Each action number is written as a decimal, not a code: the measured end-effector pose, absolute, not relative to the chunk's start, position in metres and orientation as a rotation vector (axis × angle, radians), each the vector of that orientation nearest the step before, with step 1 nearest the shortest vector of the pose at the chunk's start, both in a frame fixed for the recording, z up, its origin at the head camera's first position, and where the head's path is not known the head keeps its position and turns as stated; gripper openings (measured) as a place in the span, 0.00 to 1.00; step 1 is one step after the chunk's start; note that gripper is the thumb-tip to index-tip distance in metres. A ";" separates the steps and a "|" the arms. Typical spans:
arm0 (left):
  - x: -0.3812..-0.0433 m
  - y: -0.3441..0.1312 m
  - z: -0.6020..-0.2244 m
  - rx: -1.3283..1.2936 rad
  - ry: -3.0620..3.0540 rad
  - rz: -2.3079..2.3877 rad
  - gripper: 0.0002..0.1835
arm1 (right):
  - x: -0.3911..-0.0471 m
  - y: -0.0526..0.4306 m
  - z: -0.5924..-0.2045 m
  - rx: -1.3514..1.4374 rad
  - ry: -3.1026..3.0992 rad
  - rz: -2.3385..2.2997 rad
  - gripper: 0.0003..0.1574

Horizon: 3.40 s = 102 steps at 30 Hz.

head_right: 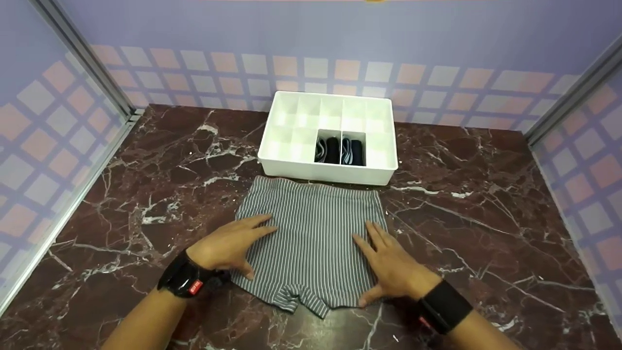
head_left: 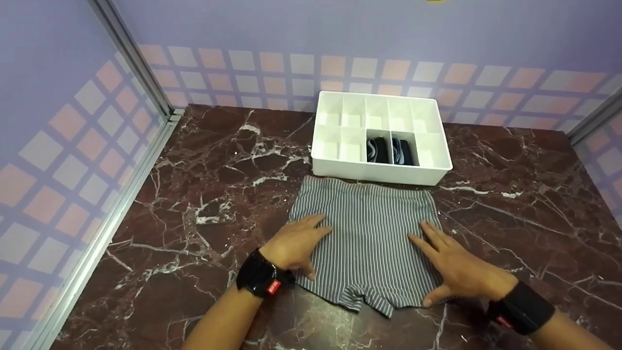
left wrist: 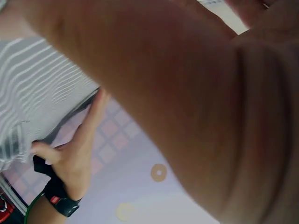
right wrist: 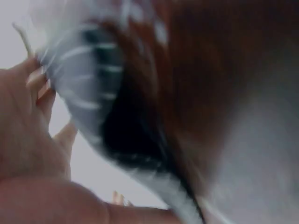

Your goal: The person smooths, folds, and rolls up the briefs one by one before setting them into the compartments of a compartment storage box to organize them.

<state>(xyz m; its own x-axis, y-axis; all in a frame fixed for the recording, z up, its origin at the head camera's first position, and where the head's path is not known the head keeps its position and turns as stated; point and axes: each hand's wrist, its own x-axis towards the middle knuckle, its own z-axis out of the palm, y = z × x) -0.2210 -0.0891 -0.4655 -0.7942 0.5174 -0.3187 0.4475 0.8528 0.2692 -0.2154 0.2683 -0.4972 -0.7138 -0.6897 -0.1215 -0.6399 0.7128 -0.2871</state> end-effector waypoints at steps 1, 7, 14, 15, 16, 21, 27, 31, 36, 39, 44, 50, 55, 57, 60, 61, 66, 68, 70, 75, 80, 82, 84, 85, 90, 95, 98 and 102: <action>-0.221 -0.090 -0.465 0.720 2.638 0.270 0.60 | -0.212 0.268 -0.495 -1.052 2.693 -0.307 0.82; -0.218 -0.093 -0.462 0.709 2.608 0.344 0.58 | -0.221 0.257 -0.475 -0.892 2.685 -0.328 0.71; -0.210 -0.114 -0.456 0.607 2.745 0.412 0.48 | -0.276 0.205 -0.457 -1.063 2.836 -0.252 0.52; -0.209 -0.117 -0.456 0.575 2.792 0.414 0.46 | -0.283 0.193 -0.456 -1.123 2.846 -0.243 0.49; -0.207 -0.122 -0.456 0.535 2.839 0.412 0.44 | -0.291 0.180 -0.456 -1.197 2.855 -0.225 0.46; -0.194 -0.139 -0.462 0.347 3.024 0.363 0.37 | -0.323 0.109 -0.459 -1.715 2.851 -0.027 0.24; -0.186 -0.144 -0.475 0.245 3.033 0.385 0.28 | -0.354 0.053 -0.474 -2.068 2.825 0.218 0.26; -0.183 -0.147 -0.475 0.198 2.996 0.458 0.26 | -0.367 0.034 -0.481 -2.102 2.794 0.414 0.22; -0.182 -0.155 -0.468 0.175 2.964 0.463 0.19 | -0.375 0.022 -0.481 -2.159 2.797 0.521 0.13; -0.181 -0.154 -0.463 0.199 2.930 0.420 0.16 | -0.375 0.025 -0.477 -2.188 2.830 0.501 0.12; -0.177 -0.151 -0.455 0.240 2.882 0.330 0.18 | -0.376 0.032 -0.466 -2.216 2.849 0.437 0.10; -0.173 -0.148 -0.443 0.318 2.859 0.325 0.18 | -0.375 0.046 -0.453 -2.263 2.885 0.292 0.09; -0.173 -0.142 -0.432 0.490 2.851 0.438 0.17 | -0.374 0.060 -0.445 -2.295 2.926 0.192 0.11; -0.174 -0.137 -0.428 0.565 2.841 0.484 0.17 | -0.372 0.067 -0.442 -2.294 2.944 0.179 0.11; -0.174 -0.127 -0.423 0.666 2.837 0.519 0.17 | -0.370 0.076 -0.438 -2.274 2.972 0.144 0.13; -0.175 -0.124 -0.421 0.692 2.833 0.526 0.17 | -0.368 0.079 -0.436 -2.262 2.982 0.133 0.14; -0.175 -0.107 -0.412 0.766 2.816 0.567 0.18 | -0.364 0.097 -0.426 -2.215 3.016 0.146 0.16; -0.176 -0.100 -0.411 0.787 2.804 0.594 0.18 | -0.364 0.105 -0.425 -2.216 3.033 0.166 0.15; -0.176 -0.092 -0.410 0.816 2.803 0.615 0.19 | -0.364 0.114 -0.425 -2.223 3.048 0.166 0.15; -0.180 -0.072 -0.407 0.898 2.794 0.648 0.19 | -0.361 0.139 -0.424 -2.216 3.071 0.144 0.12; -0.183 -0.049 -0.404 0.973 2.756 0.686 0.18 | -0.358 0.166 -0.423 -2.153 3.115 0.098 0.09; -0.184 -0.040 -0.404 1.006 2.753 0.683 0.18 | -0.357 0.176 -0.423 -2.121 3.133 0.088 0.07; -0.185 -0.032 -0.403 1.034 2.748 0.677 0.18 | -0.356 0.184 -0.423 -2.098 3.140 0.099 0.05; -0.185 -0.028 -0.403 1.050 2.749 0.670 0.18 | -0.355 0.188 -0.423 -2.089 3.141 0.109 0.04; -0.186 -0.010 -0.403 1.113 2.734 0.652 0.19 | -0.349 0.207 -0.424 -2.038 3.164 0.140 0.11; -0.188 0.010 -0.404 1.210 2.735 0.636 0.19 | -0.344 0.226 -0.426 -1.962 3.192 0.099 0.07; -0.188 0.021 -0.405 1.245 2.737 0.621 0.19 | -0.343 0.233 -0.428 -1.940 3.182 0.085 0.06; -0.189 0.035 -0.407 1.258 2.739 0.605 0.19 | -0.343 0.242 -0.433 -1.913 3.181 0.046 0.03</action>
